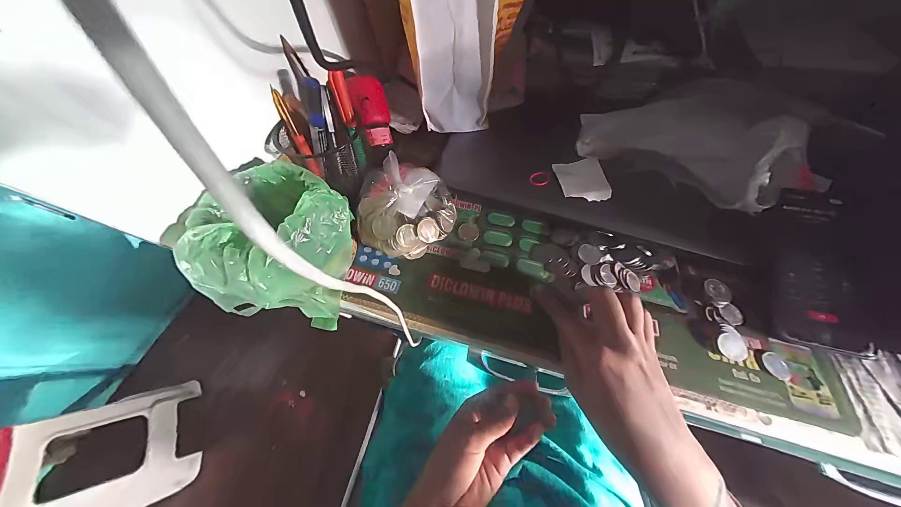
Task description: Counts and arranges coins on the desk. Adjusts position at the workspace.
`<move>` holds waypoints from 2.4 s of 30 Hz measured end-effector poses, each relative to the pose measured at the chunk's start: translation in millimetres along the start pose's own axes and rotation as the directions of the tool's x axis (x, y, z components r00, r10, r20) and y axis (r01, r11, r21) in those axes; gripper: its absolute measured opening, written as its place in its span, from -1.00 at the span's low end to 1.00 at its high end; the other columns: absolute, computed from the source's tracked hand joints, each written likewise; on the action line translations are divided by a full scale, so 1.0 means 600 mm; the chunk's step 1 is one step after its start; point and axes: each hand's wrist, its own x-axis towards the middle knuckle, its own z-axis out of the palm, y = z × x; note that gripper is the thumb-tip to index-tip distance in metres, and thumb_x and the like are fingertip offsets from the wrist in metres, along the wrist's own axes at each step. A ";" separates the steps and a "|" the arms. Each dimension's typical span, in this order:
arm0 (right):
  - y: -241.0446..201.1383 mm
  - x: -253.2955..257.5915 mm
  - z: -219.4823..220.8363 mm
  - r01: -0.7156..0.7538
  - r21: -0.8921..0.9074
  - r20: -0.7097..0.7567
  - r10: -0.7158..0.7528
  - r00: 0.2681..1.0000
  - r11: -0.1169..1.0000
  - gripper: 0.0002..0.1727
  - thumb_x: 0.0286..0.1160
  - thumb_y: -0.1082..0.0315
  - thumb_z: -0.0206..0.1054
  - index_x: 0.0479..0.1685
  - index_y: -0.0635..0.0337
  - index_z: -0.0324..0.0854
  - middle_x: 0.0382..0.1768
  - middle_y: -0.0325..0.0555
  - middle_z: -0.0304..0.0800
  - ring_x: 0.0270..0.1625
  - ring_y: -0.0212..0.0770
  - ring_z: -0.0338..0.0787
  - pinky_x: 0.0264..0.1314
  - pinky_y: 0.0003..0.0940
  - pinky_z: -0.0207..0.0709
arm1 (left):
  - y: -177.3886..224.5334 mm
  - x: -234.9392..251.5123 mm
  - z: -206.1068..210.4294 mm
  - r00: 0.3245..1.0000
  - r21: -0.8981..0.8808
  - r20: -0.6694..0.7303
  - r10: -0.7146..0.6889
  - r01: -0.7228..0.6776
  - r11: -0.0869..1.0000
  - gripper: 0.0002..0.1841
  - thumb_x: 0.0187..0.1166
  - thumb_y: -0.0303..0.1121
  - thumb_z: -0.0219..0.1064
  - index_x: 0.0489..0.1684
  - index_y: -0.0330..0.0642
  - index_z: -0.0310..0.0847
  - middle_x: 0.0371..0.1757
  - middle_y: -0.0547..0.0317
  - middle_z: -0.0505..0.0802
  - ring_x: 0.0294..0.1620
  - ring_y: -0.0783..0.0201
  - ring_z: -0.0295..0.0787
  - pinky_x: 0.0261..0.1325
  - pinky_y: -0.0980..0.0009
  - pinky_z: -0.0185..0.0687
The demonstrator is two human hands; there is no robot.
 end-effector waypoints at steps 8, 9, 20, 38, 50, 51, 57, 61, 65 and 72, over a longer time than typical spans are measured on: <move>0.010 -0.079 -0.001 0.063 0.219 -0.091 -0.044 0.995 0.974 -0.74 0.59 0.09 0.42 0.12 -0.09 0.84 0.10 -0.11 0.83 0.12 -0.11 0.65 0.16 -0.19 0.32 | 0.007 0.004 0.012 1.000 -0.011 0.002 0.003 -0.003 1.000 -0.71 0.70 -0.55 0.17 0.24 -0.30 0.73 0.15 -0.07 0.88 0.19 0.15 0.88 0.36 0.36 0.72; 0.010 -0.084 0.001 0.082 0.260 -0.128 -0.049 0.990 0.962 -0.81 0.61 0.17 0.41 0.04 -0.07 0.84 0.06 -0.16 0.83 0.11 -0.17 0.66 0.16 -0.24 0.34 | 0.006 0.004 0.014 1.000 -0.015 0.006 0.006 -0.006 1.000 -0.72 0.70 -0.55 0.17 0.24 -0.31 0.73 0.15 -0.07 0.89 0.19 0.16 0.88 0.37 0.36 0.72; 0.036 -0.100 -0.047 -0.217 0.953 0.114 0.412 0.904 0.213 -0.65 0.73 0.49 0.20 0.39 0.40 0.64 0.05 -0.10 0.93 -0.15 -0.30 0.94 -0.15 -0.43 0.88 | -0.004 0.002 0.029 0.999 0.006 -0.051 0.001 0.000 1.000 -0.72 0.68 -0.53 0.21 0.24 -0.33 0.73 0.18 -0.07 0.87 0.20 0.16 0.88 0.34 0.39 0.74; 0.173 -0.132 -0.103 -0.426 0.279 -0.215 0.489 0.846 0.861 -0.75 0.60 0.36 0.32 -0.01 0.26 0.88 -0.17 -0.07 0.86 -0.16 -0.57 0.73 -0.09 -0.78 0.56 | -0.004 -0.005 0.043 0.995 0.120 -0.095 -0.001 0.013 0.993 -0.73 0.70 -0.42 0.23 0.21 -0.25 0.78 0.16 -0.02 0.90 0.17 0.20 0.90 0.33 0.40 0.76; 0.114 -0.049 -0.087 -0.250 0.186 -0.199 0.286 0.937 0.950 -0.73 0.62 0.27 0.33 -0.03 0.24 0.90 -0.18 0.06 0.86 -0.05 -0.16 0.73 0.11 -0.31 0.52 | 0.001 -0.012 0.032 0.999 0.032 -0.032 0.001 0.000 0.999 -0.71 0.73 -0.52 0.15 0.26 -0.29 0.73 0.18 -0.06 0.88 0.21 0.15 0.87 0.36 0.37 0.73; 0.104 -0.040 -0.082 -0.224 0.206 -0.193 0.264 0.945 0.952 -0.74 0.62 0.27 0.34 -0.03 0.20 0.90 -0.19 0.01 0.87 -0.05 -0.20 0.73 0.10 -0.37 0.52 | 0.003 -0.015 0.033 1.000 0.042 -0.025 0.012 -0.011 0.999 -0.71 0.74 -0.50 0.16 0.26 -0.28 0.73 0.18 -0.05 0.88 0.20 0.16 0.88 0.36 0.37 0.74; 0.149 -0.079 -0.123 -0.500 -0.004 -0.269 0.481 0.835 0.866 -0.72 0.60 0.20 0.33 -0.09 0.16 0.91 -0.14 0.05 0.87 -0.06 -0.06 0.76 -0.01 -0.19 0.57 | 0.012 -0.033 0.025 0.998 0.140 -0.043 0.056 -0.049 0.989 -0.71 0.74 -0.39 0.18 0.24 -0.16 0.78 0.17 0.07 0.91 0.19 0.26 0.88 0.34 0.43 0.74; 0.164 -0.107 -0.132 -0.543 -0.031 -0.177 0.530 0.829 0.839 -0.65 0.61 0.08 0.31 -0.09 0.14 0.91 -0.09 0.07 0.88 0.03 0.07 0.78 0.10 0.03 0.58 | 0.007 -0.026 0.023 0.995 0.129 -0.100 0.021 -0.008 0.992 -0.71 0.76 -0.44 0.14 0.20 -0.21 0.79 0.14 0.02 0.91 0.16 0.24 0.89 0.30 0.42 0.76; 0.163 -0.106 -0.115 -0.531 -0.029 -0.085 0.527 0.846 0.847 -0.64 0.52 0.02 0.37 -0.08 0.11 0.88 -0.08 0.06 0.85 0.02 0.11 0.78 0.08 0.09 0.59 | -0.004 -0.018 0.028 1.000 0.144 -0.021 -0.013 0.016 0.989 -0.71 0.75 -0.42 0.17 0.24 -0.20 0.78 0.17 0.03 0.90 0.20 0.23 0.88 0.33 0.41 0.75; 0.186 -0.118 -0.110 -0.545 0.119 -0.054 0.553 0.831 0.830 -0.64 0.61 0.02 0.29 -0.08 0.09 0.84 -0.14 -0.10 0.85 -0.11 -0.22 0.77 -0.04 -0.28 0.62 | -0.021 -0.011 0.037 0.998 0.149 -0.048 -0.045 0.052 0.987 -0.72 0.72 -0.41 0.21 0.22 -0.21 0.78 0.17 0.02 0.90 0.20 0.23 0.88 0.34 0.41 0.74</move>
